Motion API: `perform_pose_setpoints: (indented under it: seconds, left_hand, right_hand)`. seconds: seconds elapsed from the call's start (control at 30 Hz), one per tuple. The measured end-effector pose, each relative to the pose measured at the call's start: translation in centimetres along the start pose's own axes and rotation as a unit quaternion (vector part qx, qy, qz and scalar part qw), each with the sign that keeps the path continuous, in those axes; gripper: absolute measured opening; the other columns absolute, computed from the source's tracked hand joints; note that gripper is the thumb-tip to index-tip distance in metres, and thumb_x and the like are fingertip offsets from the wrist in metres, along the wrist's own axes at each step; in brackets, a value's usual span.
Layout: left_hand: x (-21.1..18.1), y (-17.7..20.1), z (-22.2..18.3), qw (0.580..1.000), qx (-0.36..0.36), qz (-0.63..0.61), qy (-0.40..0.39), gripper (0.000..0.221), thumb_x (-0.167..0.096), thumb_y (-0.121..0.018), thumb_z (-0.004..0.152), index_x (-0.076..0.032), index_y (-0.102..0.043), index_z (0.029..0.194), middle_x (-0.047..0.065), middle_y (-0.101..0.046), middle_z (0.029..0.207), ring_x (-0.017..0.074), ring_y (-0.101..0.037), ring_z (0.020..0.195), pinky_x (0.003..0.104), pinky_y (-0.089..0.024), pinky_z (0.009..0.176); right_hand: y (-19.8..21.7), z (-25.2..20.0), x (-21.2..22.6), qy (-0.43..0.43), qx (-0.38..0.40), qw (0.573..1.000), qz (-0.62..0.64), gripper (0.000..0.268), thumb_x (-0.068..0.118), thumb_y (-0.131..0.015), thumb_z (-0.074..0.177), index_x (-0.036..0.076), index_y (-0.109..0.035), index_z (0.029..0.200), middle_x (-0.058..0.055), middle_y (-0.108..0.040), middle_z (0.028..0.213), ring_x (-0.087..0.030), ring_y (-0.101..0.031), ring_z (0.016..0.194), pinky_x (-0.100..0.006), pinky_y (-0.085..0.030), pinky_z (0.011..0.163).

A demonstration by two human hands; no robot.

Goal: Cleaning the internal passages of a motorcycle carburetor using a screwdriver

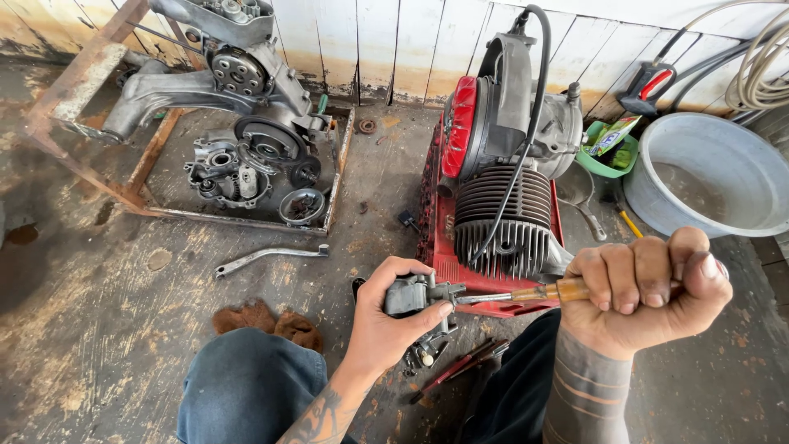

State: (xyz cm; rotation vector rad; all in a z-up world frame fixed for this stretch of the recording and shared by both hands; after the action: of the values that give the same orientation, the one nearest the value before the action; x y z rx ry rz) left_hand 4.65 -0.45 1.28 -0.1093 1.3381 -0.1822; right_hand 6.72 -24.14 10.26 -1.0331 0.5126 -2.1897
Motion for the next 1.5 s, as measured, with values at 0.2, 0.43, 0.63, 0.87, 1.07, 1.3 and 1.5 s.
perform_pose_setpoints:
  seconds: [0.2,0.43,0.63,0.87,1.07,1.3,1.5]
  left_hand:
    - [0.4,-0.2,-0.1,1.0,0.001,0.007,-0.01,0.039,0.0,-0.085,0.072,-0.008,-0.066,0.106,0.003,-0.069,0.094,0.0137,-0.065,0.076,0.03,-0.058,0.07]
    - [0.6,-0.5,-0.1,0.999,-0.004,0.032,-0.023,0.039,-0.003,-0.085,0.07,-0.007,-0.068,0.105,0.003,-0.07,0.098,0.014,-0.066,0.079,0.03,-0.058,0.074]
    - [0.7,-0.5,0.0,0.999,-0.004,0.034,-0.014,0.038,-0.001,-0.085,0.071,-0.008,-0.068,0.105,0.002,-0.07,0.097,0.0137,-0.065,0.08,0.03,-0.057,0.075]
    - [0.5,-0.3,0.1,0.995,-0.056,0.06,-0.049,0.03,-0.014,-0.075,0.078,-0.003,-0.071,0.106,0.004,-0.069,0.094,0.0146,-0.062,0.08,0.03,-0.051,0.074]
    - [1.6,0.5,0.0,0.992,-0.124,0.004,-0.015,0.028,-0.017,-0.057,0.097,0.003,-0.077,0.096,0.003,-0.065,0.084,0.0114,-0.049,0.072,0.028,-0.039,0.068]
    - [1.8,0.8,-0.1,0.994,-0.113,-0.002,-0.007,0.027,-0.013,-0.055,0.097,0.002,-0.077,0.093,0.002,-0.065,0.082,0.0097,-0.047,0.069,0.026,-0.039,0.066]
    - [1.7,0.7,-0.3,0.991,-0.13,-0.004,0.004,0.025,-0.008,-0.055,0.095,0.003,-0.077,0.092,0.001,-0.061,0.079,0.0092,-0.043,0.065,0.026,-0.036,0.062]
  right_hand:
    - [0.6,0.1,0.0,-0.007,0.001,1.0,0.018,0.016,0.033,-0.054,0.103,0.025,-0.067,0.106,0.018,-0.045,0.06,0.004,-0.029,0.045,-0.011,-0.027,0.046]
    - [0.5,0.4,0.1,-0.004,0.003,1.0,0.009,0.011,0.033,-0.054,0.1,0.027,-0.062,0.096,0.02,-0.042,0.057,0.005,-0.027,0.042,-0.01,-0.025,0.042]
    - [0.9,0.4,-0.2,0.002,0.008,1.0,0.026,0.011,0.032,-0.052,0.101,0.026,-0.06,0.096,0.018,-0.043,0.058,0.005,-0.03,0.044,-0.01,-0.027,0.043]
    - [-0.2,0.2,-0.4,0.003,-0.023,1.0,0.002,0.012,0.032,-0.052,0.101,0.027,-0.056,0.091,0.018,-0.04,0.057,0.004,-0.028,0.043,-0.011,-0.025,0.043]
    - [-1.0,0.0,-0.8,-0.003,-0.046,0.998,-0.036,0.013,0.034,-0.052,0.1,0.028,-0.056,0.089,0.018,-0.039,0.057,0.004,-0.029,0.042,-0.012,-0.024,0.042]
    - [-1.2,-0.1,-0.9,-0.008,-0.029,0.997,-0.066,0.011,0.037,-0.051,0.101,0.031,-0.056,0.092,0.02,-0.034,0.055,0.005,-0.023,0.042,-0.012,-0.022,0.043]
    - [-0.9,0.0,-1.0,-0.013,0.007,0.998,-0.053,0.01,0.037,-0.052,0.102,0.031,-0.056,0.096,0.02,-0.034,0.056,0.006,-0.025,0.044,-0.01,-0.023,0.044]
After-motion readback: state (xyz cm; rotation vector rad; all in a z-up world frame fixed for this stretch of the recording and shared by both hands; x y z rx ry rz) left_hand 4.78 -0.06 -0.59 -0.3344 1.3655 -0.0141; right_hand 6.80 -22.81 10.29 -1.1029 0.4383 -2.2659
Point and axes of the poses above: each hand's wrist, its own z-axis towards the middle knuckle, its own y-axis out of the back of the hand, x = y × z, the point moved 5 cm from there along z, towards the middle knuckle
